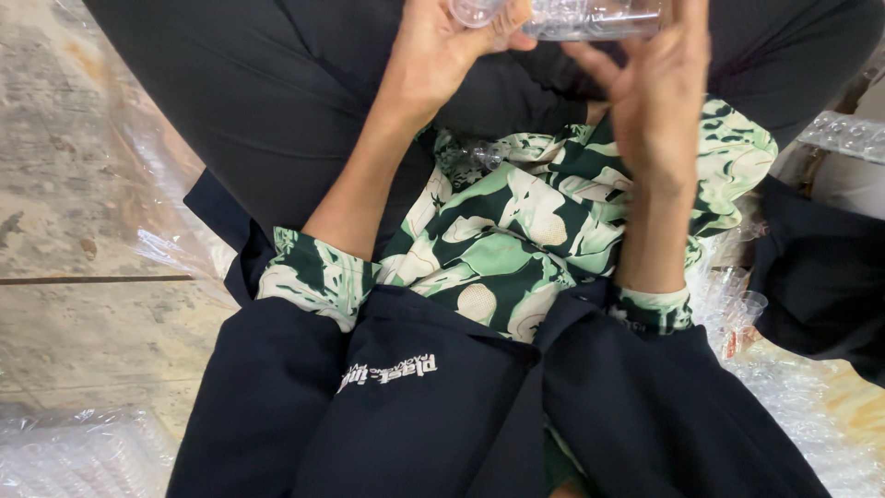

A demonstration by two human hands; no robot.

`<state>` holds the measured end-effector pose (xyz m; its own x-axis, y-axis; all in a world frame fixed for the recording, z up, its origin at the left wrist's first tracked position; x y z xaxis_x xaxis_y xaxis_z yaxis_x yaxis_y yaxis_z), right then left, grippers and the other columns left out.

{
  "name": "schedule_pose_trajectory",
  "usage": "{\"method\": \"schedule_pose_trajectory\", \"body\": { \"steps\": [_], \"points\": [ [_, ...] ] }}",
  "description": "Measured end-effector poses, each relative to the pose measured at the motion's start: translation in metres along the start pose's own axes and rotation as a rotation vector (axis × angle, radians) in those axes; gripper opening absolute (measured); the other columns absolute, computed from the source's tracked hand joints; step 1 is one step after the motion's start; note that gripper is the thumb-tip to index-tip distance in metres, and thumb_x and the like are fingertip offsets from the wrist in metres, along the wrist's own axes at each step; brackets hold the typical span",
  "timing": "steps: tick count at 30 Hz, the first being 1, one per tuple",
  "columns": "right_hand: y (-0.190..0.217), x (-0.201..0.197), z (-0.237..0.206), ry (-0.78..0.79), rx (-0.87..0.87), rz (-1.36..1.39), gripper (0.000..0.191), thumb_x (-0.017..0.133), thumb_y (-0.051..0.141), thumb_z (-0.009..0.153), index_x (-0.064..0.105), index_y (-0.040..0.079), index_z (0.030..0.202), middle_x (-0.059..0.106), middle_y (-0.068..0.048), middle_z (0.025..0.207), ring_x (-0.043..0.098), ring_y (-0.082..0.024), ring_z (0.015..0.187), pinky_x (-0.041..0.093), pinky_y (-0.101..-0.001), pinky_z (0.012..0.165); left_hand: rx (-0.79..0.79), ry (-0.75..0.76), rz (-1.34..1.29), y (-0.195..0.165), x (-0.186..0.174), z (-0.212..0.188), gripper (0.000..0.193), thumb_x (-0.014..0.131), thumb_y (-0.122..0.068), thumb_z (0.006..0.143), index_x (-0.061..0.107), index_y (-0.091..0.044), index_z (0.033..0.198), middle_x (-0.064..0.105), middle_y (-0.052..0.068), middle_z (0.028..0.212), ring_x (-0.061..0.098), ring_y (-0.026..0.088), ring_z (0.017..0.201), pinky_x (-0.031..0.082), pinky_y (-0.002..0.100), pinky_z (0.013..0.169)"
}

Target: The person sits on the floor and repeatedly picks up small clear plastic cups, inserting them one by one into a long transparent plastic tube. The person handles the cups and tube by hand, stacking the cups inside the tube.

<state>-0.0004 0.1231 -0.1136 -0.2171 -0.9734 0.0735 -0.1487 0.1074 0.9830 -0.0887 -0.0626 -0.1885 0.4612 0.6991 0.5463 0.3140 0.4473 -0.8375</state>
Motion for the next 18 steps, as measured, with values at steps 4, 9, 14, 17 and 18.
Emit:
{"method": "schedule_pose_trajectory", "body": {
  "steps": [4,9,14,17,18],
  "points": [
    [-0.003,0.008,0.001,-0.084,-0.053,-0.019,0.052,0.071,0.01,0.105,0.036,0.007,0.143,0.063,-0.012,0.118,0.064,-0.02,0.091,0.063,-0.0382,0.081,-0.115,-0.032,0.005,0.006,0.005,-0.003,0.028,0.076,-0.022,0.102,0.07,0.003,0.114,0.076,0.007,0.109,0.077,0.018,0.098,0.07,0.035,0.085],
    [0.008,-0.046,0.004,-0.343,-0.167,0.174,0.079,0.076,0.009,0.1,0.021,0.014,0.156,0.059,-0.012,0.128,0.06,-0.021,0.095,0.063,-0.0425,0.085,-0.03,-0.075,0.318,0.005,-0.006,-0.001,0.016,0.07,-0.007,0.101,0.071,0.005,0.112,0.077,0.009,0.101,0.079,0.016,0.085,0.066,0.031,0.071],
    [0.02,-0.081,-0.009,-0.299,-0.194,0.112,0.077,0.075,0.011,0.101,0.021,0.014,0.156,0.057,-0.011,0.126,0.058,-0.02,0.093,0.061,-0.0414,0.085,-0.081,-0.112,0.585,0.007,-0.007,-0.012,0.007,0.059,0.006,0.097,0.066,0.004,0.098,0.072,0.008,0.085,0.074,0.012,0.062,0.061,0.026,0.052],
    [0.018,-0.086,-0.014,-0.257,-0.178,0.081,0.071,0.074,0.012,0.103,0.024,0.012,0.154,0.057,-0.01,0.122,0.057,-0.019,0.092,0.059,-0.0399,0.084,-0.073,-0.104,0.648,0.003,-0.004,-0.016,0.016,0.057,0.011,0.089,0.065,0.004,0.101,0.068,0.009,0.083,0.071,0.012,0.057,0.057,0.026,0.048],
    [0.018,-0.087,-0.014,-0.247,-0.175,0.076,0.07,0.073,0.012,0.104,0.025,0.012,0.154,0.057,-0.01,0.121,0.056,-0.019,0.091,0.058,-0.0394,0.084,-0.081,-0.105,0.608,0.003,-0.004,-0.014,0.018,0.055,0.011,0.088,0.065,0.004,0.1,0.069,0.008,0.083,0.072,0.012,0.058,0.058,0.026,0.048]
  ]
}}
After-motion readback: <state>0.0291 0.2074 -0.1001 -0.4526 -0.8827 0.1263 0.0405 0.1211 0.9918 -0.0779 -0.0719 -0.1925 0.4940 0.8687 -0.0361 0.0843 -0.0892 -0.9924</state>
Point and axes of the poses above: each hand's wrist, its own z-axis towards the middle knuckle, its own x-axis out of the palm, y = z × x, the point moved 5 cm from there along z, towards the middle knuckle
